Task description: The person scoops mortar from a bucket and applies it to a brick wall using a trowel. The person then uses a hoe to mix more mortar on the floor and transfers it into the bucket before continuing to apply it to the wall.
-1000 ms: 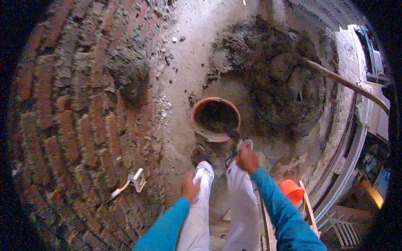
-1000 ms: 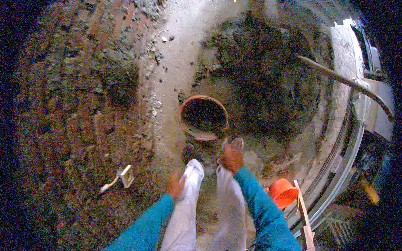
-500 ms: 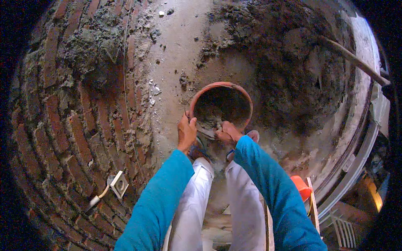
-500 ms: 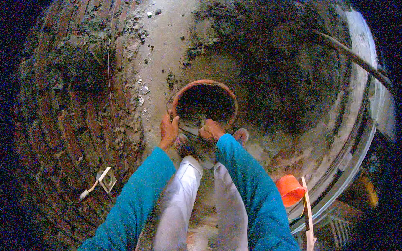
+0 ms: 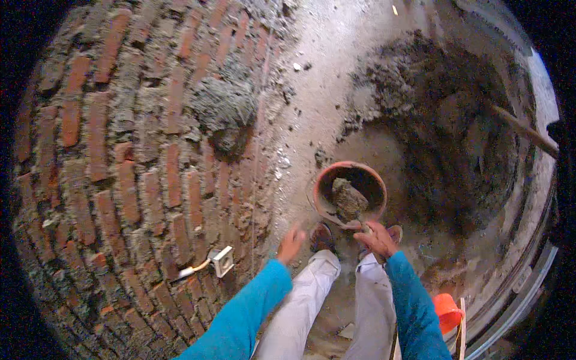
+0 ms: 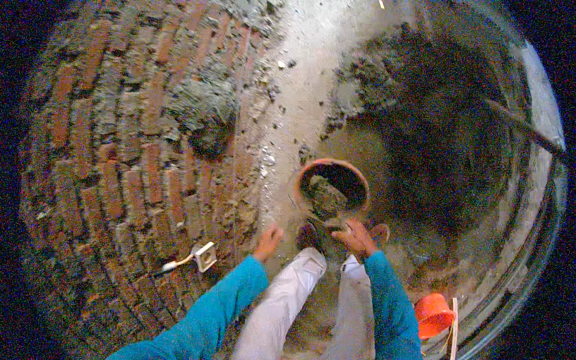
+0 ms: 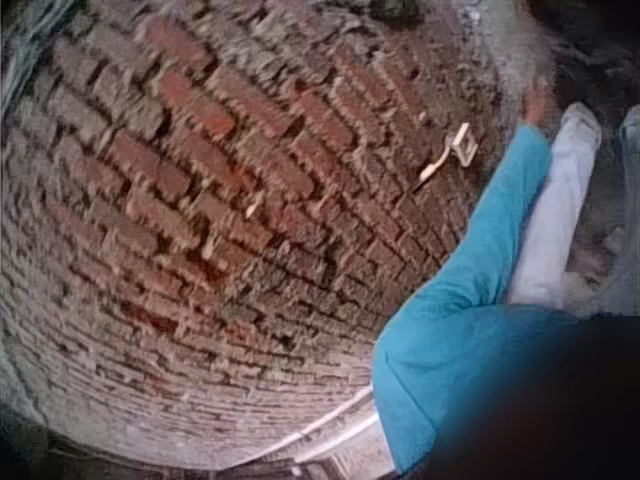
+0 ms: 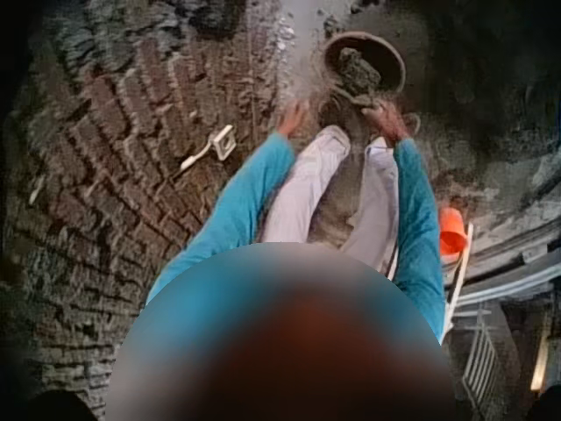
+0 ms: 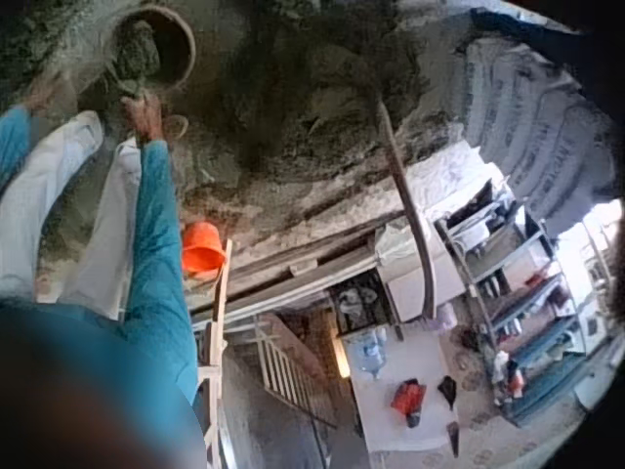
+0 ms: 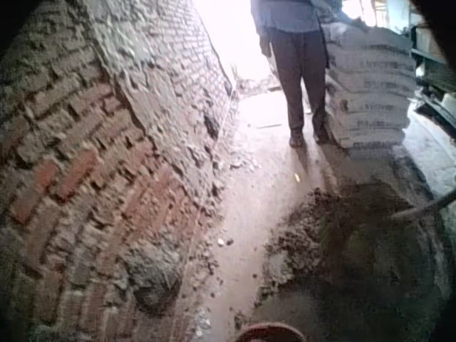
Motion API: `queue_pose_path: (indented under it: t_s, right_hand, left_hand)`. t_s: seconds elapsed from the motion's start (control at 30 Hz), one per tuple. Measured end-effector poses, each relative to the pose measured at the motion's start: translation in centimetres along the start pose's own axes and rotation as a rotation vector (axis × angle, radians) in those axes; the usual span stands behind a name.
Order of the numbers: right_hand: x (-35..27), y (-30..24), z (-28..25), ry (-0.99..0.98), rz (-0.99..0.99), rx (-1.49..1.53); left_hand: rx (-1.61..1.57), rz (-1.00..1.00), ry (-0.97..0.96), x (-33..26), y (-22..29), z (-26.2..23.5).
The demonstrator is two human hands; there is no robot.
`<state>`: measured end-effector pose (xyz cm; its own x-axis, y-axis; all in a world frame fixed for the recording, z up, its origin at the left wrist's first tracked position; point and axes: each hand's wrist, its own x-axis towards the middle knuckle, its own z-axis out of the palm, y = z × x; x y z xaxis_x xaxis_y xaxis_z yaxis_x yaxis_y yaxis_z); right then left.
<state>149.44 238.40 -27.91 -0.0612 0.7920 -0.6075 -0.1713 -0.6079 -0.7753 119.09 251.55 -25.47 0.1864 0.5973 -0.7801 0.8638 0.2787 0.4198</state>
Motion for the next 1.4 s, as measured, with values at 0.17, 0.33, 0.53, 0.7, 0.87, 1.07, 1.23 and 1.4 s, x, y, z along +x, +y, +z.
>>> queue_pose_path:
  t_s: [0.17, 0.33, 0.53, 0.7, 0.87, 1.07, 1.23, 1.4]
  right_hand:
    - [-3.9, -9.1, -0.2, 0.353, -0.02, -0.098]
    - [-4.6, -20.9, -0.3, 0.703, -0.206, 0.234]
    - [15.3, -31.5, 8.7, 1.269, -0.374, 0.252]
    - [23.1, -37.1, 22.3, 0.935, -0.361, -0.096]
    - [6.0, -29.6, 29.5, 0.622, -0.288, 0.064]
    - [-6.8, -16.5, 12.5, 0.511, 0.101, -0.433]
    - [-4.2, -5.3, 0.1, 0.251, 0.395, -0.966]
    - [6.7, 3.2, -3.3, 0.35, 0.135, -1.154]
  left_hand:
    - [0.297, 0.215, -0.124, -19.8, 1.7, -4.3]
    - [0.705, 0.233, -0.238, -23.3, 2.6, -5.7]
    - [0.795, 0.163, -0.385, -18.4, -0.7, -8.8]
    - [0.766, 0.121, -0.386, -17.9, -2.1, -9.9]
    - [0.647, 0.207, -0.245, -19.8, -3.3, -7.8]
    - [0.27, 0.205, -0.053, -12.6, -2.3, -3.9]
    - [-0.251, 0.068, -0.067, 7.5, 1.1, 1.1]
    - [-0.217, 0.098, 0.02, 15.1, 2.6, 4.1]
